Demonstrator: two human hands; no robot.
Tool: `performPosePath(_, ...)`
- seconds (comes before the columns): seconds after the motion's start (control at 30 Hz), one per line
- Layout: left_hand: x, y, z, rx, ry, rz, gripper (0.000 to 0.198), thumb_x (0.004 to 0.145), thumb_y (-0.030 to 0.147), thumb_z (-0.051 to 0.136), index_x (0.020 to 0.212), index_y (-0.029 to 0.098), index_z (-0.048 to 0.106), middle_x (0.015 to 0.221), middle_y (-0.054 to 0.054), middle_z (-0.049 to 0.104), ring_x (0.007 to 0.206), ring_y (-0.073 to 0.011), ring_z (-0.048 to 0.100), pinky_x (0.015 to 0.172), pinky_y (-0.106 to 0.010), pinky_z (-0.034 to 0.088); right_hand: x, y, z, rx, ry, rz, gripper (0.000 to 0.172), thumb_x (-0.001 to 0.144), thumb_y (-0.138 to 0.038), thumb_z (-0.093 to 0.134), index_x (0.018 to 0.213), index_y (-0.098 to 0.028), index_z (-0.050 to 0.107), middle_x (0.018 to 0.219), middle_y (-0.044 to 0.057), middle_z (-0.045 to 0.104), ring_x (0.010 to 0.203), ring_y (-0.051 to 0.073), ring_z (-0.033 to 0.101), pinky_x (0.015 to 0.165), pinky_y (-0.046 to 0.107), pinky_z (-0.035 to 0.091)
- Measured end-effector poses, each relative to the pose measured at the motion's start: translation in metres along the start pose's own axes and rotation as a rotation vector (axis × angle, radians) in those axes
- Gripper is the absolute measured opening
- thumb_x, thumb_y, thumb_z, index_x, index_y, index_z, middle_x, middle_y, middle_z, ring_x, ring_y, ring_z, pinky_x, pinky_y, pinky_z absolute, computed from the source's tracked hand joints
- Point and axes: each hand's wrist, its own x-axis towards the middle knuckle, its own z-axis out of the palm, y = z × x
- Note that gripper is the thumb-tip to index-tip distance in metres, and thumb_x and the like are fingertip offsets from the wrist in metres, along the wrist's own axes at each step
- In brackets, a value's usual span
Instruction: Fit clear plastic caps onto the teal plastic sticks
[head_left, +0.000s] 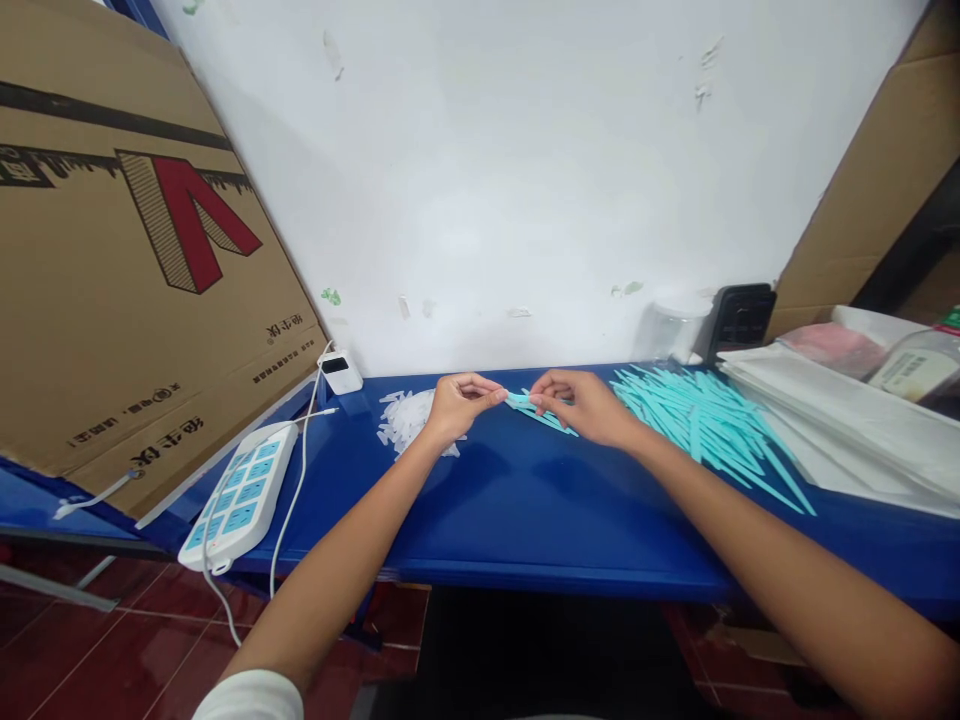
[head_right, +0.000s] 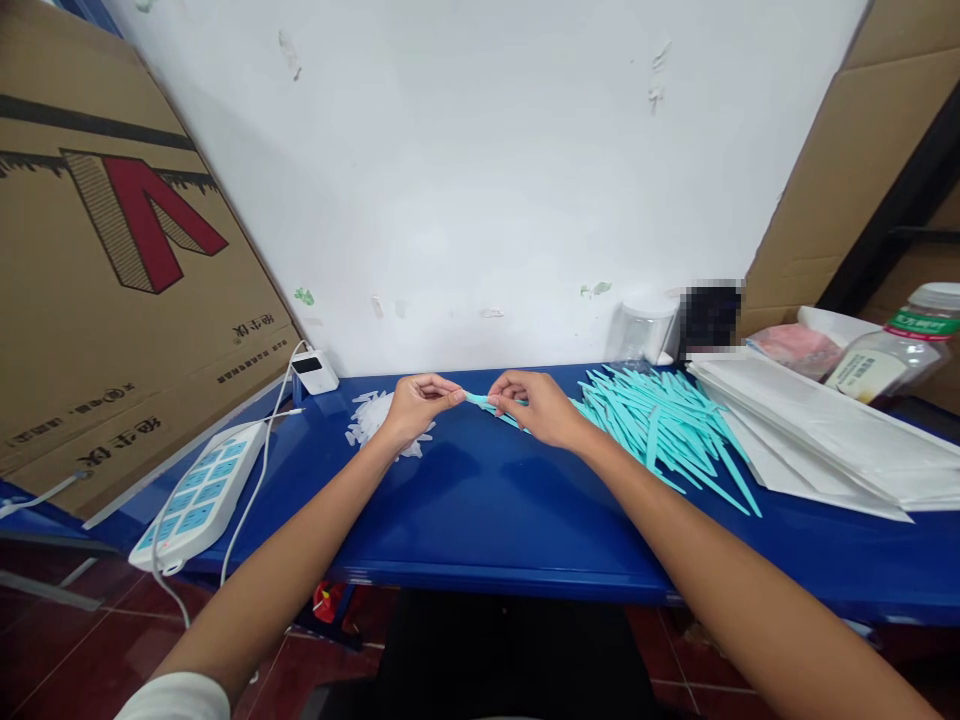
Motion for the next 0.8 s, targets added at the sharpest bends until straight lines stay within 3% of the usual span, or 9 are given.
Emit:
performPosePath(0.1, 0.003, 0.003, -0.008, 0.202, -0.024, 0.085, 0.041, 0.082, 0.050, 0.079, 0.104, 0.016, 0.077, 0.090, -0.010, 0.079, 0.081, -0.0226, 0.072, 0.075, -0.032, 0.054, 0.003, 0.012, -0.002, -0.072, 0.021, -0.024, 0.024, 0.094, -0.044, 0.062, 0.095, -0.020, 0.069, 0.081, 0.004, 0.076, 0.074, 0.018, 0.069, 0.071, 0.030, 0.053)
performPosePath(0.17, 0.005, 0.002, -0.019, 0.466, -0.015, 0.160, 0.035, 0.091, 0.045, 0.070, 0.113, 0.019, 0.075, 0.097, -0.009, 0.078, 0.090, -0.0230, 0.071, 0.083, -0.034, 0.053, 0.006, 0.025, -0.006, -0.166, 0.043, 0.008, 0.018, 0.095, -0.038, 0.060, 0.096, -0.021, 0.068, 0.082, 0.004, 0.076, 0.079, 0.019, 0.070, 0.079, 0.032, 0.052)
performPosePath(0.27, 0.009, -0.005, -0.039, 0.877, -0.038, 0.191, 0.020, 0.094, 0.031, 0.064, 0.106, 0.020, 0.076, 0.099, -0.009, 0.075, 0.099, -0.0266, 0.066, 0.092, -0.038, 0.049, 0.009, 0.045, -0.014, -0.334, 0.073, 0.069, 0.013, 0.094, -0.029, 0.059, 0.098, -0.022, 0.069, 0.091, 0.005, 0.078, 0.086, 0.021, 0.071, 0.081, 0.033, 0.050)
performPosePath(0.33, 0.010, -0.012, -0.049, 1.026, -0.100, 0.164, 0.019, 0.094, 0.023, 0.061, 0.106, 0.020, 0.076, 0.104, -0.011, 0.074, 0.106, -0.0288, 0.063, 0.093, -0.039, 0.048, 0.010, 0.054, -0.017, -0.403, 0.073, 0.083, 0.014, 0.094, -0.027, 0.059, 0.101, -0.022, 0.069, 0.099, 0.006, 0.078, 0.092, 0.022, 0.071, 0.082, 0.033, 0.050)
performPosePath(0.5, 0.009, -0.026, -0.047, 1.150, -0.215, 0.129, 0.033, 0.096, 0.023, 0.058, 0.126, 0.020, 0.071, 0.117, -0.013, 0.069, 0.113, -0.0293, 0.059, 0.096, -0.039, 0.047, 0.010, 0.059, -0.011, -0.436, 0.022, 0.076, 0.019, 0.095, -0.021, 0.055, 0.106, -0.022, 0.071, 0.110, 0.006, 0.078, 0.099, 0.023, 0.071, 0.084, 0.033, 0.052)
performPosePath(0.6, 0.007, -0.029, -0.038, 1.181, -0.247, 0.117, 0.031, 0.096, 0.030, 0.059, 0.121, 0.019, 0.073, 0.114, -0.014, 0.069, 0.111, -0.0295, 0.058, 0.096, -0.039, 0.046, 0.011, 0.055, -0.010, -0.448, -0.003, 0.050, 0.024, 0.096, -0.019, 0.053, 0.109, -0.022, 0.072, 0.111, 0.006, 0.078, 0.092, 0.021, 0.071, 0.083, 0.033, 0.052)
performPosePath(0.8, 0.008, -0.029, -0.033, 1.152, -0.255, 0.148, 0.023, 0.096, 0.029, 0.060, 0.108, 0.021, 0.078, 0.109, -0.012, 0.072, 0.105, -0.0296, 0.060, 0.093, -0.040, 0.047, 0.011, 0.053, -0.046, -0.794, 0.207, 0.052, 0.026, 0.096, -0.024, 0.052, 0.101, -0.018, 0.077, 0.102, 0.011, 0.078, 0.102, 0.029, 0.067, 0.088, 0.038, 0.049)
